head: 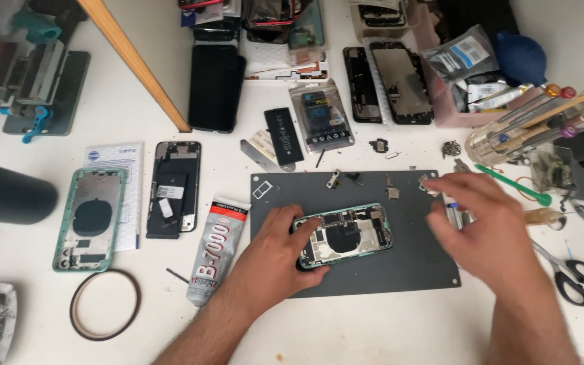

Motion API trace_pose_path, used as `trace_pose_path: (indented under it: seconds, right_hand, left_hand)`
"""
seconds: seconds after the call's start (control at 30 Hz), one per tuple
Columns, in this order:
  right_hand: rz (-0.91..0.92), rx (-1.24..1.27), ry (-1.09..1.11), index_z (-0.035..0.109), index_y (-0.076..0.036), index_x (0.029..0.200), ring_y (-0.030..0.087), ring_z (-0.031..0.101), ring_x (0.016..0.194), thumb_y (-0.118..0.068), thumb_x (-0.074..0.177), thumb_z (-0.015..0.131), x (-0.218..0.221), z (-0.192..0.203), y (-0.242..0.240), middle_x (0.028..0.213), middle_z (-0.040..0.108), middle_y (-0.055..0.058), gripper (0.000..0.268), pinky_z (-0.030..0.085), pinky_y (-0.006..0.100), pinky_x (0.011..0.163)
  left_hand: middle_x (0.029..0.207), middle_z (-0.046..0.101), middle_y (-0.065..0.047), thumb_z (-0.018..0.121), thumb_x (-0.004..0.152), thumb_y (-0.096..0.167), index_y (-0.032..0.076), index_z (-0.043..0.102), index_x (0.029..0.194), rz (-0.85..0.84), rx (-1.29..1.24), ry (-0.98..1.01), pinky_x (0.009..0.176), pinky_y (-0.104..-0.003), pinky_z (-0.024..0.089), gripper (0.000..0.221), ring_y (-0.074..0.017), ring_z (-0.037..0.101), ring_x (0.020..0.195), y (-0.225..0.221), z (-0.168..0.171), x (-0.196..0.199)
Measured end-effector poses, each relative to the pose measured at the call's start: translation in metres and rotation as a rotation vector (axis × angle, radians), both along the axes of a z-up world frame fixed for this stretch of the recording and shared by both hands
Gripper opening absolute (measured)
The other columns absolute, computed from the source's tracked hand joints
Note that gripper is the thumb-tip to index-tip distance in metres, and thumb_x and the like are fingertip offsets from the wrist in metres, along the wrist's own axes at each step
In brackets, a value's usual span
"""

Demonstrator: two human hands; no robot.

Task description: Assembling and connecting internal components of a smartphone, including the motherboard and flex cables.

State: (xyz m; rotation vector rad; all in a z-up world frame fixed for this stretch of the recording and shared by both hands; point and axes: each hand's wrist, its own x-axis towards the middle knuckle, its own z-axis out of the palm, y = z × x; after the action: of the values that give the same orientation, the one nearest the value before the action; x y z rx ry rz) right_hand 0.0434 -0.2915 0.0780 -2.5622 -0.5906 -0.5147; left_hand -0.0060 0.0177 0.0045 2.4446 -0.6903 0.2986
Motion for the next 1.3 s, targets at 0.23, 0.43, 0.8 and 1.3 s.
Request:
trace_pose_path:
  seconds: [0.23,0.43,0.8,1.3]
  right_hand:
    - [-0.674,-0.316,0.657,0.081,-0.012,0.108,0.032,0.073,0.104,-0.048,0.092,0.066,0.014,-0.002,-0.044,0.09,0.084,0.008,0.042,0.046,0.039,0.104]
    - [-0.706,-0.162,0.812,0.085,-0.013,0.104,0.028,0.072,0.086,-0.037,0.095,0.066,0.008,0.01,-0.024,0.078,0.084,0.011,0.032,0.045,0.034,0.092]
    - [-0.625,-0.251,0.669,0.084,-0.015,0.103,0.032,0.072,0.096,-0.035,0.086,0.07,0.013,-0.029,-0.041,0.088,0.084,0.002,0.03,0.053,0.037,0.09]
    - [-0.662,-0.338,0.652,0.084,-0.016,0.092,0.03,0.07,0.077,-0.035,0.091,0.062,0.021,-0.038,-0.065,0.079,0.081,-0.001,0.03,0.048,0.033,0.087]
  left_hand:
    - [0.127,0.051,-0.018,0.093,0.073,0.036,0.001,0.059,0.133,0.031,-0.035,0.041,0.1,-0.048,0.047,0.077,-0.0363,0.05,0.116,-0.002,-0.002,0.002]
    - [0.126,0.053,-0.015,0.095,0.071,0.033,0.003,0.06,0.131,0.037,-0.063,0.091,0.102,-0.046,0.045,0.075,-0.0337,0.049,0.119,0.0,-0.001,0.004]
    - [0.13,0.051,-0.019,0.09,0.078,0.041,0.001,0.06,0.13,0.017,0.026,0.07,0.103,-0.048,0.046,0.071,-0.0362,0.048,0.123,0.002,0.007,0.003]
    - [0.131,0.051,-0.02,0.081,0.084,0.044,0.002,0.064,0.129,0.011,0.08,0.048,0.099,-0.049,0.049,0.064,-0.0373,0.047,0.123,0.0,0.008,0.002]
